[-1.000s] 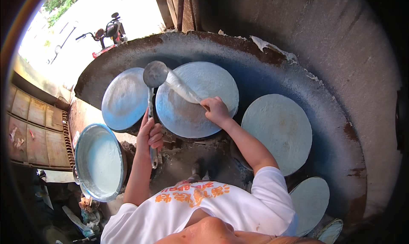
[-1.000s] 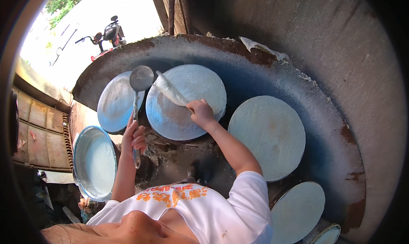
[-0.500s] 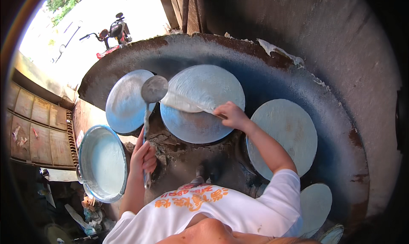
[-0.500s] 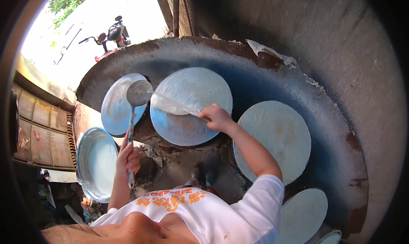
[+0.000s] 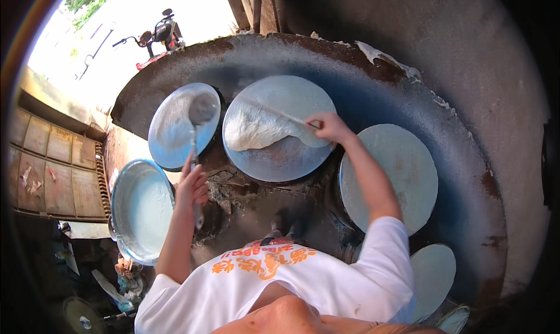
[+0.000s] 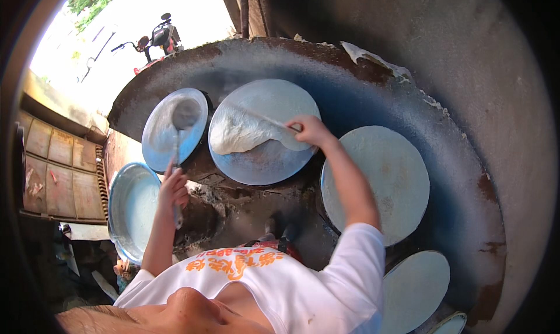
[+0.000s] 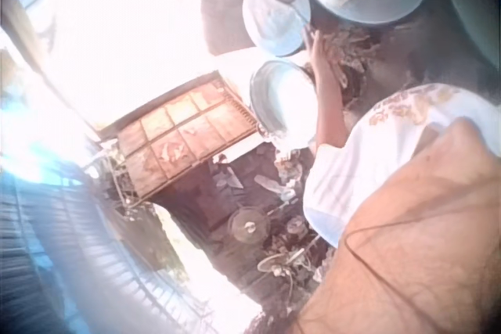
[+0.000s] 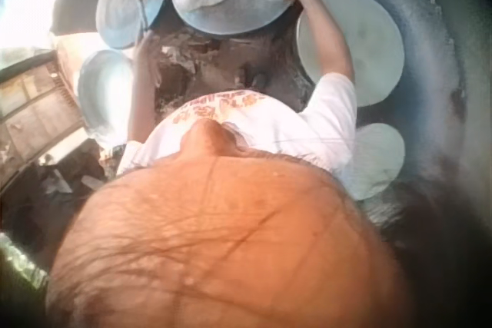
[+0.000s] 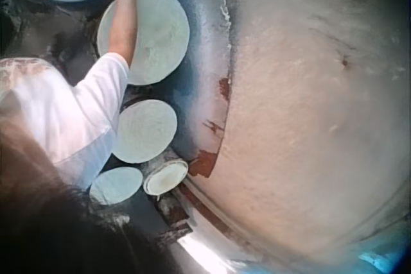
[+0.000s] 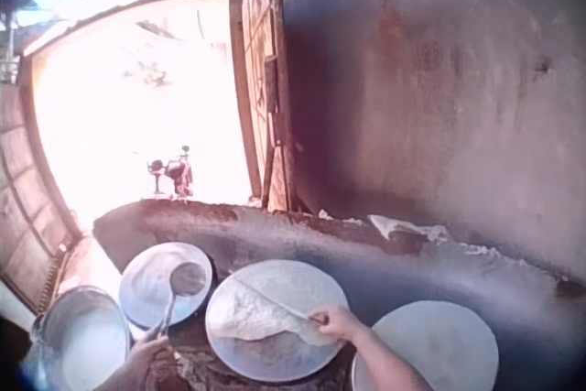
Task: The person prepares multiple thin pancakes or crepes on heated surfaces using a ladle to spread batter and a thin stick to flip and remove them.
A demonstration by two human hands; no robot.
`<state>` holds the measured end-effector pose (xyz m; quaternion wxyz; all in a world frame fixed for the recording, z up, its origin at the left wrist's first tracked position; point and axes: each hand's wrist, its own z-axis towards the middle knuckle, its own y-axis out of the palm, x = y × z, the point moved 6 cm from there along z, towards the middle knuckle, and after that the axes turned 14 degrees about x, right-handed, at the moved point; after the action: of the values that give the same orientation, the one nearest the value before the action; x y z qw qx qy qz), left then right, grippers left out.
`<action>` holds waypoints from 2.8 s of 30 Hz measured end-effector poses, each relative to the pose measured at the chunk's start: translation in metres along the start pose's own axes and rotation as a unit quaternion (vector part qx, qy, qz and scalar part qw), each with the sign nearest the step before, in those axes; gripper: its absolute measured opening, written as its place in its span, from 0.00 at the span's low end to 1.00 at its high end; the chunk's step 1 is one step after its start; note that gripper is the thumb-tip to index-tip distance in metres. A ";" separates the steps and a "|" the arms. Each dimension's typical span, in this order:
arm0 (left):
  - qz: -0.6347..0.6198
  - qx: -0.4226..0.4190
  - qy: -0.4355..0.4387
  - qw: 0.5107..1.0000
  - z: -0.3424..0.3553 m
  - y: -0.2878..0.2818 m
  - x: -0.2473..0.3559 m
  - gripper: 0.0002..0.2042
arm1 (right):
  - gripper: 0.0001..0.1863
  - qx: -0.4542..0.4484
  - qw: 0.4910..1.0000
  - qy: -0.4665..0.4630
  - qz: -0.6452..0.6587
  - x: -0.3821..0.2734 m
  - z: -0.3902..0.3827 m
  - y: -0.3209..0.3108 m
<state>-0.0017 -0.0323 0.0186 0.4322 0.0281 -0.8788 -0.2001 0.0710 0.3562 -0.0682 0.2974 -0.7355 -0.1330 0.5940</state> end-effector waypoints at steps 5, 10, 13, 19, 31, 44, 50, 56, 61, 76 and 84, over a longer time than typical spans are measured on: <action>0.073 0.040 0.005 0.997 -0.011 -0.032 -0.030 0.27 | 0.20 0.003 0.978 -0.184 0.096 -0.031 -0.025 0.011; 0.173 0.055 -0.019 0.983 0.001 -0.001 -0.044 0.29 | 0.21 0.137 0.975 -0.100 0.143 -0.003 -0.069 -0.022; 0.140 0.022 -0.058 0.988 -0.005 -0.006 -0.049 0.29 | 0.21 0.190 0.942 -0.276 -0.007 -0.034 -0.094 0.015; -0.058 -0.209 -0.107 0.970 -0.041 -0.019 0.033 0.20 | 0.18 0.356 0.916 -0.064 0.175 -0.047 -0.207 0.091; -0.367 -0.313 -0.420 0.769 -0.057 -0.085 0.070 0.18 | 0.13 0.441 0.647 0.220 0.581 -0.164 -0.097 0.380; -0.252 -0.349 -0.277 0.859 -0.058 -0.109 0.087 0.21 | 0.15 0.417 0.763 0.234 0.435 -0.169 -0.138 0.366; -0.181 -0.310 -0.271 0.893 -0.066 -0.083 0.055 0.23 | 0.18 0.453 0.745 0.315 0.376 -0.097 -0.220 0.275; -0.129 -0.298 -0.254 0.911 -0.077 -0.022 0.015 0.22 | 0.18 0.508 0.835 0.155 0.145 -0.077 -0.193 0.213; -0.090 -0.302 -0.207 0.926 -0.068 0.001 0.000 0.23 | 0.18 0.383 0.793 0.284 0.379 -0.065 -0.270 0.238; -0.159 -0.257 -0.448 0.841 -0.037 0.089 -0.043 0.07 | 0.17 0.523 0.812 0.146 -0.212 -0.064 -0.227 0.142; -0.160 -0.235 -0.498 0.819 -0.009 0.102 -0.039 0.10 | 0.15 0.491 0.857 0.049 -0.148 -0.061 -0.227 0.142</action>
<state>0.0422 0.0672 0.0324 -0.1086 -0.0378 -0.8837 -0.4537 0.2488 0.1475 -0.0775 0.7105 -0.4936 0.0833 0.4946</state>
